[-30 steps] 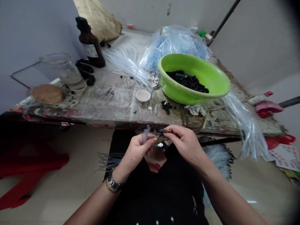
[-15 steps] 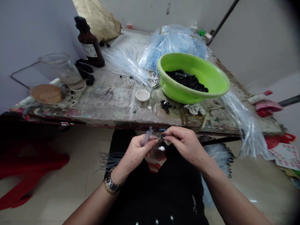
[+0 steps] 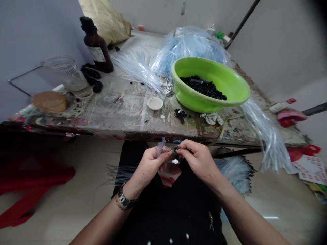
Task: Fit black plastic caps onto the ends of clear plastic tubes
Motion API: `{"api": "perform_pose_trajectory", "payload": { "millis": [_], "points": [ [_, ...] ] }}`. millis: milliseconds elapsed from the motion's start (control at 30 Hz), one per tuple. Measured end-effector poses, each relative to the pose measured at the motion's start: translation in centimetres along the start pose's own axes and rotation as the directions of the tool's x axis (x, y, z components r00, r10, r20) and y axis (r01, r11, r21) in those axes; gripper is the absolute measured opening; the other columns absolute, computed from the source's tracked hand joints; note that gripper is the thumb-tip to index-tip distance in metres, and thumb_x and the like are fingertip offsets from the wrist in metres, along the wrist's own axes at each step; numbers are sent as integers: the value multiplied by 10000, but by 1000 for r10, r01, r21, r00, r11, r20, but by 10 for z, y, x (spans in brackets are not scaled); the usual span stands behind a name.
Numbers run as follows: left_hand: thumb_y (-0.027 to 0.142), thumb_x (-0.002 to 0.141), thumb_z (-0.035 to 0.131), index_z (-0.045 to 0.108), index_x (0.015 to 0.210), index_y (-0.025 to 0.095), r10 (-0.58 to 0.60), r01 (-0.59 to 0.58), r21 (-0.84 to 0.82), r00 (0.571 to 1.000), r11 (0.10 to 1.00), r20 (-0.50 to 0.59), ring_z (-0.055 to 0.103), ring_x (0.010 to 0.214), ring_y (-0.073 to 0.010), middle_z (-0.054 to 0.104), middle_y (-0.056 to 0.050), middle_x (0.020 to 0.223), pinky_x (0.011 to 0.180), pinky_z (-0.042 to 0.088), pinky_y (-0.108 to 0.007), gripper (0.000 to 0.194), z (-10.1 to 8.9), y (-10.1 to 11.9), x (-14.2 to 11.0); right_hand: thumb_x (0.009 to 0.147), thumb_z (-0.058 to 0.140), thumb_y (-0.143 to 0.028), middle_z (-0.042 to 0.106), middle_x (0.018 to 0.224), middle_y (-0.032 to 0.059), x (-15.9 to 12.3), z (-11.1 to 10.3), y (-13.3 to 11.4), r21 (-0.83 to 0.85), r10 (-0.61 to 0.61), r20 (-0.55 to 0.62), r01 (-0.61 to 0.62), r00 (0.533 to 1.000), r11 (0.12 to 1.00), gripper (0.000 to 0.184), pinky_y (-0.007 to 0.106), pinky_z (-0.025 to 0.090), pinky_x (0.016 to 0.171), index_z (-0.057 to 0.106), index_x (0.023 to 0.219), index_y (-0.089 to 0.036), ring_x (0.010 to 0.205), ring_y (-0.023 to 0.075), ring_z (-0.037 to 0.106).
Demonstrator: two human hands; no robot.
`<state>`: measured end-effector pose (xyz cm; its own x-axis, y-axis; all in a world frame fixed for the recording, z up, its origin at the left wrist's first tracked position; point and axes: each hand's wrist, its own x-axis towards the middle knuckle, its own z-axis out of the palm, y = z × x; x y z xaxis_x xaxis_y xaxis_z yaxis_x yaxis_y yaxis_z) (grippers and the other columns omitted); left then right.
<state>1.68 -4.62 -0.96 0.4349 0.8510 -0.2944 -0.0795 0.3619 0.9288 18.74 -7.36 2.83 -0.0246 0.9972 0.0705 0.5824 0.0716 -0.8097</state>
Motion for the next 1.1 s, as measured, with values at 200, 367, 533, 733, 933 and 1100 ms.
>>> {"api": "perform_pose_trajectory", "payload": {
  "millis": [200, 367, 533, 733, 933, 1100],
  "points": [
    [343, 788, 688, 629, 737, 132, -22, 22, -5, 1000, 1000, -22, 419, 450, -70, 499, 41, 546, 413, 340, -184, 225, 2, -2, 1, 842, 544, -150, 605, 646, -20, -1, 2, -1, -29, -1, 9, 2, 1000, 1000, 157, 237, 397, 607, 574, 694, -193, 605, 125, 550],
    [362, 782, 702, 664, 799, 128, -24, 23, -26, 1000, 999, -16, 431, 447, -69, 521, 39, 547, 425, 354, -186, 238, 0, -3, 3, 846, 542, -166, 612, 652, -23, 1, -3, 2, 24, 35, 49, -36, 998, 999, 154, 238, 414, 616, 585, 700, -189, 630, 127, 566],
    [397, 758, 724, 672, 834, 129, -14, 14, -76, 1000, 997, -5, 443, 432, -67, 542, 36, 552, 424, 364, -190, 284, -3, 1, 5, 872, 548, -222, 715, 895, 22, 3, -11, 8, 204, 69, 0, -67, 998, 977, 158, 280, 502, 745, 657, 982, -193, 817, 166, 656],
    [387, 780, 704, 663, 828, 126, -11, 13, -70, 1000, 997, 17, 454, 426, -62, 560, 31, 556, 431, 353, -187, 268, -2, 4, 3, 880, 555, -225, 721, 1016, 53, 6, -20, 3, 138, 12, -138, 7, 990, 990, 164, 324, 482, 877, 676, 985, -192, 957, 193, 652],
    [387, 771, 710, 666, 820, 129, -12, 14, -28, 998, 1000, 55, 445, 438, -60, 581, 25, 609, 434, 343, -196, 266, 0, 4, 0, 888, 546, -217, 727, 909, 25, 16, -22, -15, 38, -52, 15, 51, 999, 998, 146, 279, 471, 785, 689, 898, -189, 861, 175, 652],
    [384, 779, 708, 659, 762, 127, 3, -5, 30, 996, 1000, 86, 424, 459, -64, 566, 27, 587, 459, 340, -203, 262, 1, 7, -2, 868, 575, -215, 718, 847, 14, 24, -21, -21, -20, -54, 168, 58, 984, 998, 129, 264, 452, 727, 699, 846, -187, 787, 159, 637]
  ]
}}
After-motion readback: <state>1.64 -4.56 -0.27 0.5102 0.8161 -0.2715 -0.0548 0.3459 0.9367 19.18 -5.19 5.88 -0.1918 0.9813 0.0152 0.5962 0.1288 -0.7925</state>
